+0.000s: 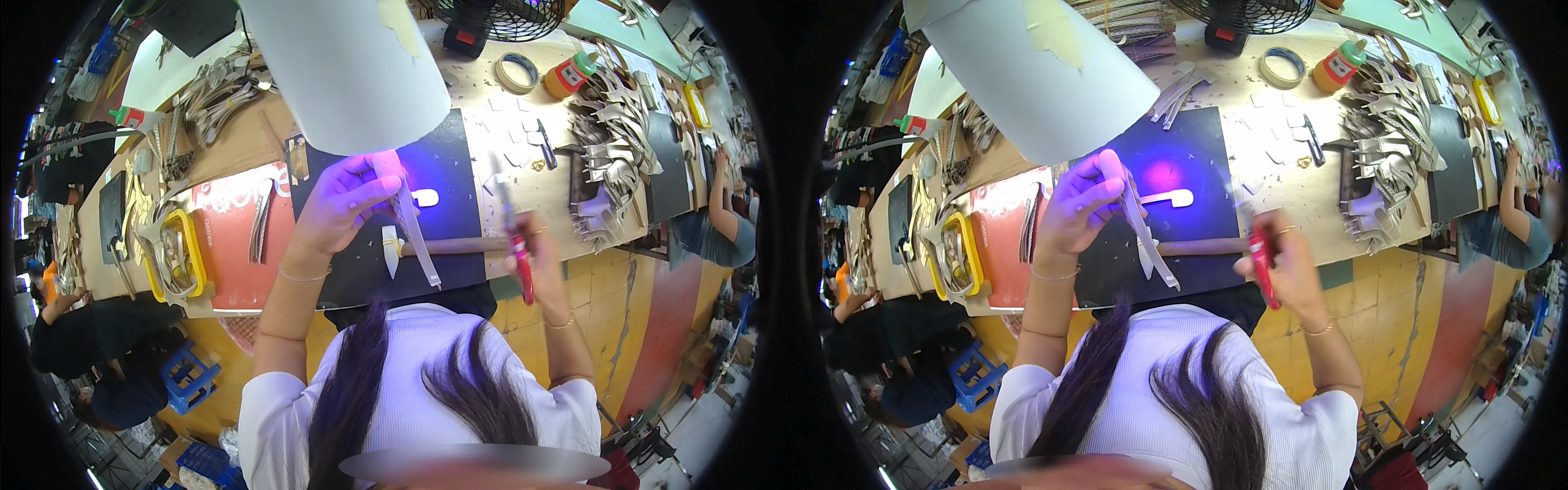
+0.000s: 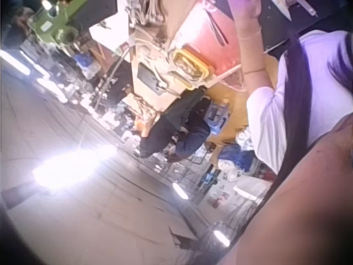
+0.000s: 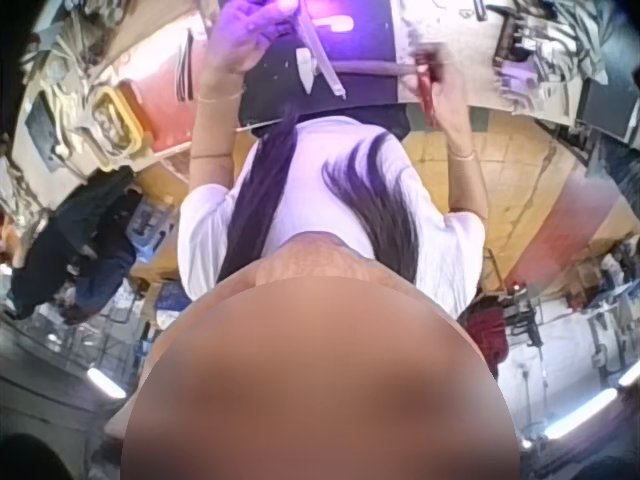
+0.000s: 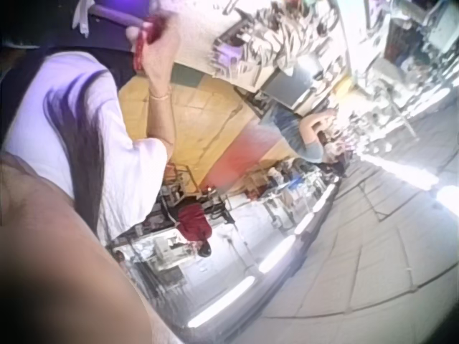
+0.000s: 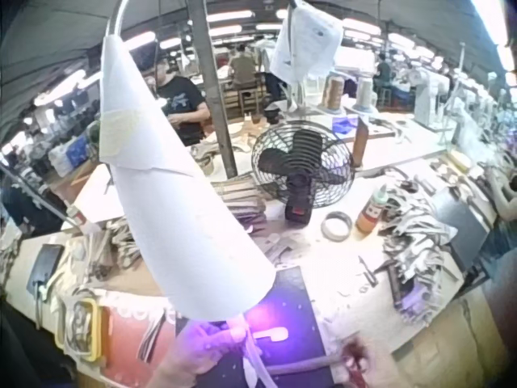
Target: The person repeatedly places flat decorative pieces on a work surface, uses a hammer to tap them, and trims edges with scissors. They then bundle the finished pieces and handle a larger curved decorative item.
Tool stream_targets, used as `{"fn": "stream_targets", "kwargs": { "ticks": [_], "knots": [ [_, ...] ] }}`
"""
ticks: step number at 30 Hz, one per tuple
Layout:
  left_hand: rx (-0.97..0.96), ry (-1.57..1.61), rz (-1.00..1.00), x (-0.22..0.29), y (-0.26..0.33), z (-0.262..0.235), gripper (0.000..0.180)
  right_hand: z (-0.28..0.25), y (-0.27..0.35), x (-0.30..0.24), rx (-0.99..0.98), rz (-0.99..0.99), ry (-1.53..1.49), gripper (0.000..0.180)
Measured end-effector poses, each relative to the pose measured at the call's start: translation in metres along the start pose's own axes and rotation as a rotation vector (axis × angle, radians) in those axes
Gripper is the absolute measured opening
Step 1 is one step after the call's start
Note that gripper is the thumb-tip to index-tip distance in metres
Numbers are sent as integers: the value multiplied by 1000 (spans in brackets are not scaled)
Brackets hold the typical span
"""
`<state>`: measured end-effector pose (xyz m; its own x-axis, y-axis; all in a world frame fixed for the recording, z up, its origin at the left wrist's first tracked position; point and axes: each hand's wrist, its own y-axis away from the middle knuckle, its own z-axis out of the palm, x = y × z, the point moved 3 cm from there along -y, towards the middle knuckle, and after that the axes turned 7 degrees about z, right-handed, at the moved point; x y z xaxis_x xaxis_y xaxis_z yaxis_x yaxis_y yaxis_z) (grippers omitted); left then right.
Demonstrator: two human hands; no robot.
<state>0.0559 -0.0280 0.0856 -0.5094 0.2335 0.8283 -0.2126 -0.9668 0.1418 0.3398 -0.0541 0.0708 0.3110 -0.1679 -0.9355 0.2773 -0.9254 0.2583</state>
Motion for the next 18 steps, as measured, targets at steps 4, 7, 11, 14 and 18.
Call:
{"fn": "stream_targets", "kwargs": {
  "ticks": [4, 7, 11, 14, 18],
  "knots": [
    [29, -66, 76, -2, 3, 6, 14, 44, -1, 4, -234, 76, -58, 70],
    [74, -69, 145, -1, 5, 8, 15, 56, 0, 3, -332, 122, -107, 76],
    [97, -45, 152, -2, 5, 9, 17, 58, 2, 0, -287, 62, -157, 65],
    [84, -61, 158, -2, 5, 10, 17, 59, 4, -1, -288, 40, -148, 65],
    [123, -56, 166, -4, 6, 11, 18, 59, 4, 1, -301, 42, -87, 61]
  ]
}}
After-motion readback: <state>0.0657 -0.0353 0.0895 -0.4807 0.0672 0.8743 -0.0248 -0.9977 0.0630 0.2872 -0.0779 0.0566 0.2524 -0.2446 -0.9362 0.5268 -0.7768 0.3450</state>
